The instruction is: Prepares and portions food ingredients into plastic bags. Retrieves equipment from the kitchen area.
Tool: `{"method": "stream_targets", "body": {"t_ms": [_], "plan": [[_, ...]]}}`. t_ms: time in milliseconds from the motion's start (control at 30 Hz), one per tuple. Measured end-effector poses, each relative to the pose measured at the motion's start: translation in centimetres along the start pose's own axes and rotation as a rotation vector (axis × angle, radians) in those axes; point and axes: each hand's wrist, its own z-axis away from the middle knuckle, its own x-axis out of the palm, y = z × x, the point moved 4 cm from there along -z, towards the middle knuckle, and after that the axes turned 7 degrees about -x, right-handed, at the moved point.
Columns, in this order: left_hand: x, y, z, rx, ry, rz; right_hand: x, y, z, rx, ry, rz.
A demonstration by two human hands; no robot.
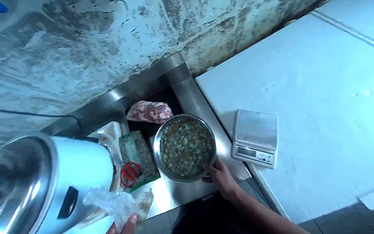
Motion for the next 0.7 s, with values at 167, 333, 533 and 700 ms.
{"method": "stream_targets", "body": {"t_ms": [167,333,533,700], "plan": [[-3.7,-1.4,2.0,-0.153,0.253,0.037,0.3,0.3,0.3,-0.061,0.068,-0.012],[-6.2,-3.2,2.3,-0.187,0.351,0.009,-1.8,0.5,2.4,-0.052,0.152,0.048],[-8.6,-4.7,-2.2,-0.140,0.344,-0.064,-4.9,1.7,6.2,-0.010,0.301,0.088],[-10.4,-6.6,-6.9,0.069,0.186,-0.082,-5.1,2.5,9.4,0.001,0.370,0.071]]}}
